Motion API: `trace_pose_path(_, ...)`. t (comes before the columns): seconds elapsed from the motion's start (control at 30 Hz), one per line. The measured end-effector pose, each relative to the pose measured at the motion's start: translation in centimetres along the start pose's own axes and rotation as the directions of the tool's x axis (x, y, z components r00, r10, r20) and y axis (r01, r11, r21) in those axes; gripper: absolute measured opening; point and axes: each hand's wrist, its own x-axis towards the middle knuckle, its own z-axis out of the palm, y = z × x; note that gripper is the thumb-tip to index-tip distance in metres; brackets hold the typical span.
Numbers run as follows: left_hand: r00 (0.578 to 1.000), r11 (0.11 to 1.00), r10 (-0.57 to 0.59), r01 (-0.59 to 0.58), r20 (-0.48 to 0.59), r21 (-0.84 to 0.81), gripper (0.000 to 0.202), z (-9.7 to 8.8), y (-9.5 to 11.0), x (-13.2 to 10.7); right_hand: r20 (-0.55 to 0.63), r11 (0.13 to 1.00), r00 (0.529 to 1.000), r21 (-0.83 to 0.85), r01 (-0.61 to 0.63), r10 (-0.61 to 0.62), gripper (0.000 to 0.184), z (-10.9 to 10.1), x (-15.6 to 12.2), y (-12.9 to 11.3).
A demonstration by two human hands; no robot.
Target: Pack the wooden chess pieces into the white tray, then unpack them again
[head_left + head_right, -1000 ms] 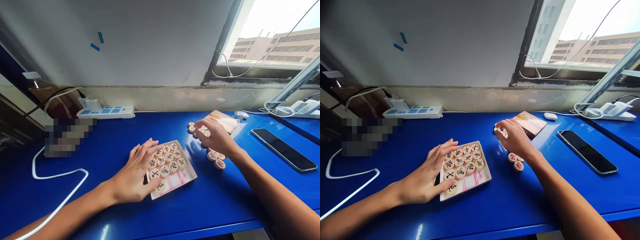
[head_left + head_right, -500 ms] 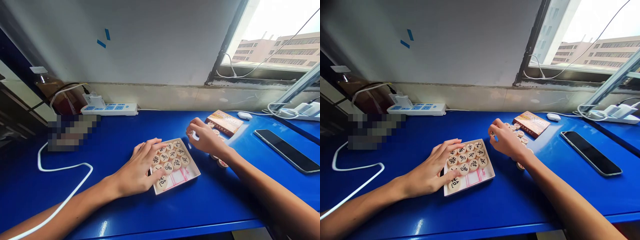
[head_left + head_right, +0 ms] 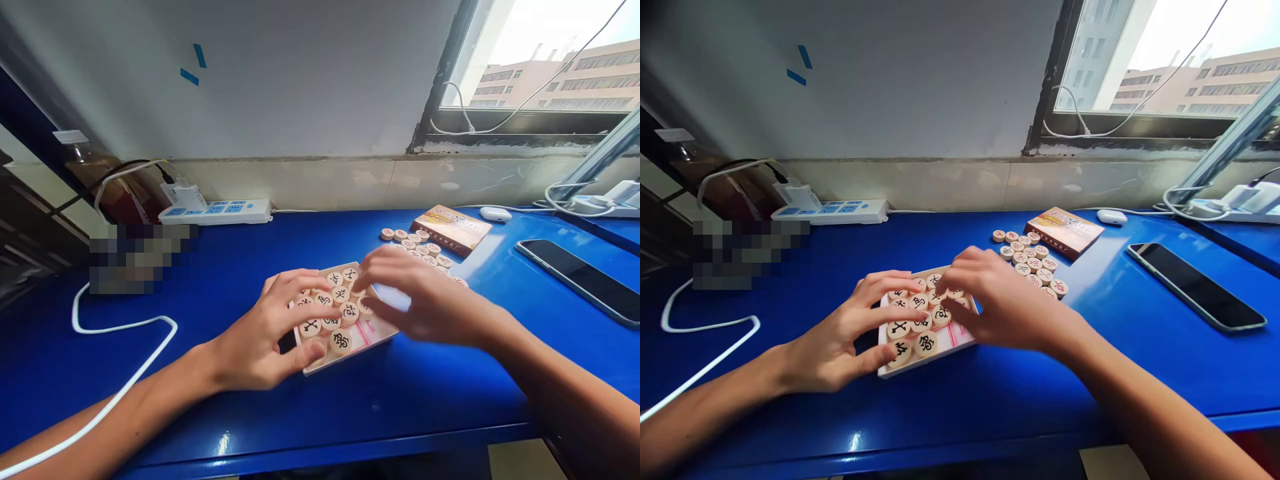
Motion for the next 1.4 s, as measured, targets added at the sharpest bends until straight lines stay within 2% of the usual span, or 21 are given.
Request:
trace_pose_path(0.03,0.999,0.999,0.032,-0.033,0.025,0.017,0.035,0.0,0.1,0.0,-0.064,0.995,0.997,-0.090,-0.052,0.047,0.013,-0.3,0.2,1.5)
trace_pose_path(0.1,0.996,0.997,0.058,-0.061,0.068,0.047,0.036,-0.1,0.4,-0.1,-0.175,0.944,0.965,-0.233,-0.234,0.196,0.014,-0.5,0.7,4.7)
trace_pose_path(0.2,0.996,0.996,0.049,-0.054,0.073,0.071,0.031,-0.1,0.5,-0.2,-0.079,0.831,0.923,-0.413,-0.373,0.375,0.022,-0.1,1.6,8.5)
trace_pose_path(0.3,0.998,0.998,0.032,-0.035,0.054,0.061,0.028,-0.3,0.4,-0.2,-0.049,0.747,0.877,-0.503,-0.435,0.478,0.024,0.7,2.0,10.0)
trace_pose_path(0.43,0.998,1.000,0.012,-0.014,0.064,0.024,0.029,-0.5,0.4,-0.1,-0.095,0.715,0.867,-0.524,-0.462,0.490,0.022,1.1,1.4,9.9)
trace_pose_path(0.63,0.996,0.999,0.041,-0.044,0.084,0.031,0.031,-0.4,0.3,-0.3,0.032,0.797,0.908,-0.494,-0.349,0.417,0.016,0.0,-0.3,8.4)
trace_pose_path(0.7,0.995,0.998,0.063,-0.064,0.073,0.021,0.032,-0.3,0.3,-0.4,0.036,0.850,0.927,-0.414,-0.327,0.374,0.014,-0.4,-0.4,6.7)
trace_pose_path(0.77,0.996,0.997,0.077,-0.077,0.054,0.015,0.030,-0.2,0.3,-0.5,0.057,0.926,0.953,-0.260,-0.274,0.297,0.013,-0.7,-0.3,4.2)
trace_pose_path(0.87,0.996,0.997,0.074,-0.075,0.046,0.002,0.032,-0.2,0.3,-0.6,0.168,0.993,0.979,-0.042,-0.108,0.114,0.011,-0.8,-0.2,0.2)
trace_pose_path(0.93,0.997,0.998,0.060,-0.059,0.049,-0.008,0.036,-0.2,0.3,-0.6,0.227,1.000,0.974,-0.020,-0.009,0.013,0.008,-0.7,-0.3,-1.6)
trace_pose_path(1.0,0.998,0.999,0.047,-0.047,0.047,-0.008,0.038,-0.2,0.3,-0.5,0.237,0.998,0.971,-0.049,0.026,-0.014,0.009,-0.7,-0.5,-2.3)
trace_pose_path(1.07,0.998,0.999,0.050,-0.051,0.043,0.018,0.043,0.0,0.2,-0.3,0.198,0.997,0.980,-0.080,0.005,0.011,0.012,-1.1,-0.7,-1.6)
trace_pose_path(1.13,0.997,0.995,0.059,-0.063,0.052,0.074,0.050,0.2,0.3,0.2,0.120,0.992,0.991,-0.120,-0.046,0.060,0.014,-2.1,-0.9,0.1)
trace_pose_path(1.23,0.992,0.984,0.081,-0.095,0.092,0.154,0.057,0.6,0.8,0.8,0.002,0.953,0.978,-0.226,-0.201,0.207,0.015,-3.8,-1.4,3.4)
trace_pose_path(1.27,0.990,0.980,0.091,-0.108,0.104,0.168,0.058,0.7,1.0,0.9,0.013,0.928,0.957,-0.250,-0.276,0.289,0.014,-4.4,-1.6,4.4)
trace_pose_path(1.33,0.988,0.976,0.109,-0.128,0.109,0.178,0.058,0.9,1.3,0.9,0.124,0.878,0.887,-0.255,-0.405,0.445,0.015,-5.1,-2.1,5.8)
trace_pose_path(1.4,0.988,0.977,0.113,-0.129,0.101,0.169,0.059,0.9,1.3,0.7,0.220,0.840,0.819,-0.271,-0.470,0.530,0.016,-5.2,-2.4,6.5)
